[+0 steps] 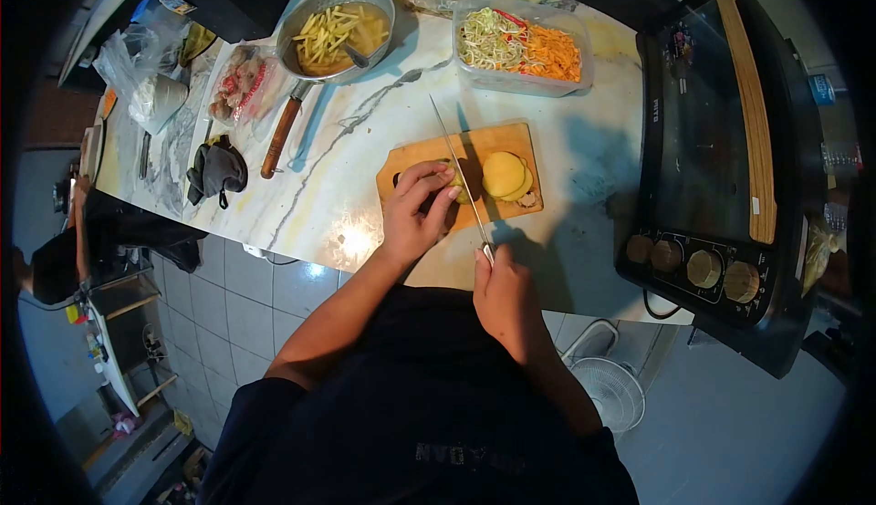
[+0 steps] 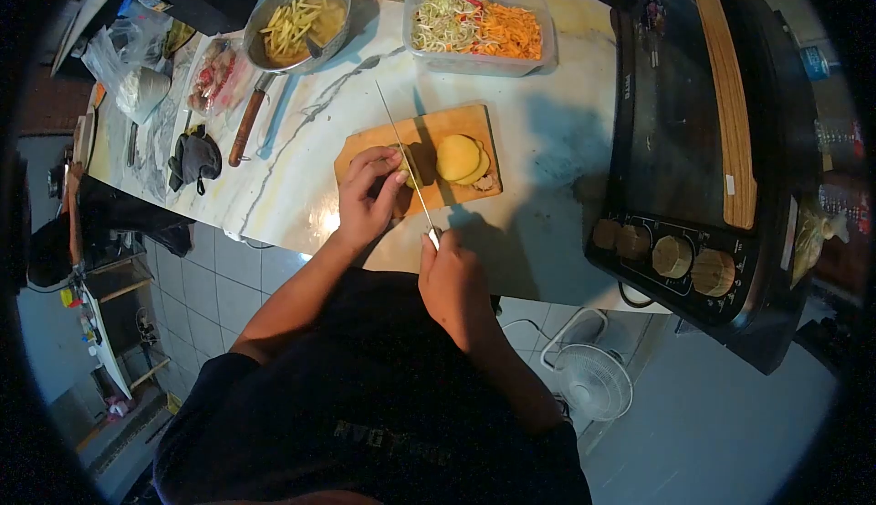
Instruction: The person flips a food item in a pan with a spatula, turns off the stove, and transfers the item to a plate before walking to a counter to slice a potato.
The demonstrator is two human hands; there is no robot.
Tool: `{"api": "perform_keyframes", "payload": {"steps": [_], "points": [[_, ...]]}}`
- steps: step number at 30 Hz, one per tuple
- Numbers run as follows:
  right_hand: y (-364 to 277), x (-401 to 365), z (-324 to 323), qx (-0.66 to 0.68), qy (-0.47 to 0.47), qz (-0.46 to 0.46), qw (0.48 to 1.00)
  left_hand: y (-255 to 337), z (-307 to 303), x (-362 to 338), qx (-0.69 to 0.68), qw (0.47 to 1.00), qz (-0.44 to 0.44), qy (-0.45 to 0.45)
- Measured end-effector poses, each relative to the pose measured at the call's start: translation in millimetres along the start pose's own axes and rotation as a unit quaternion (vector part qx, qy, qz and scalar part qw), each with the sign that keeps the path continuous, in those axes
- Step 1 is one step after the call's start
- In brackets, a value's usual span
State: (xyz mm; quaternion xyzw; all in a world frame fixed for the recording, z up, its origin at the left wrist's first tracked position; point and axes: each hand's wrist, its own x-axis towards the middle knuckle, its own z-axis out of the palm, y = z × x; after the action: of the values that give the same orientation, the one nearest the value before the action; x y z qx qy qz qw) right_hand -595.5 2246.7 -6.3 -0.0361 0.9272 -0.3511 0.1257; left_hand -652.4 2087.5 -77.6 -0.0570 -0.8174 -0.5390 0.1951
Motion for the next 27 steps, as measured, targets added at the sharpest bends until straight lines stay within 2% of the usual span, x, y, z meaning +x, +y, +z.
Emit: {"api": "perform_keyframes", "payload": {"steps": [2,6,27], "points": [[-1,7,2,0.002,-0.008,0.017,1.0,1,2,-1,-0.015,1.0,-0.02,-0.003],[-4,6,0,0.029,-0.007,0.025,0.999,-3,2,-1,-0.006,1.0,0.007,0.002],[-2,-3,-3,0.043,-0.038,0.051,0.997,-2,2,1,0.009,1.0,0.007,-0.01]]}}
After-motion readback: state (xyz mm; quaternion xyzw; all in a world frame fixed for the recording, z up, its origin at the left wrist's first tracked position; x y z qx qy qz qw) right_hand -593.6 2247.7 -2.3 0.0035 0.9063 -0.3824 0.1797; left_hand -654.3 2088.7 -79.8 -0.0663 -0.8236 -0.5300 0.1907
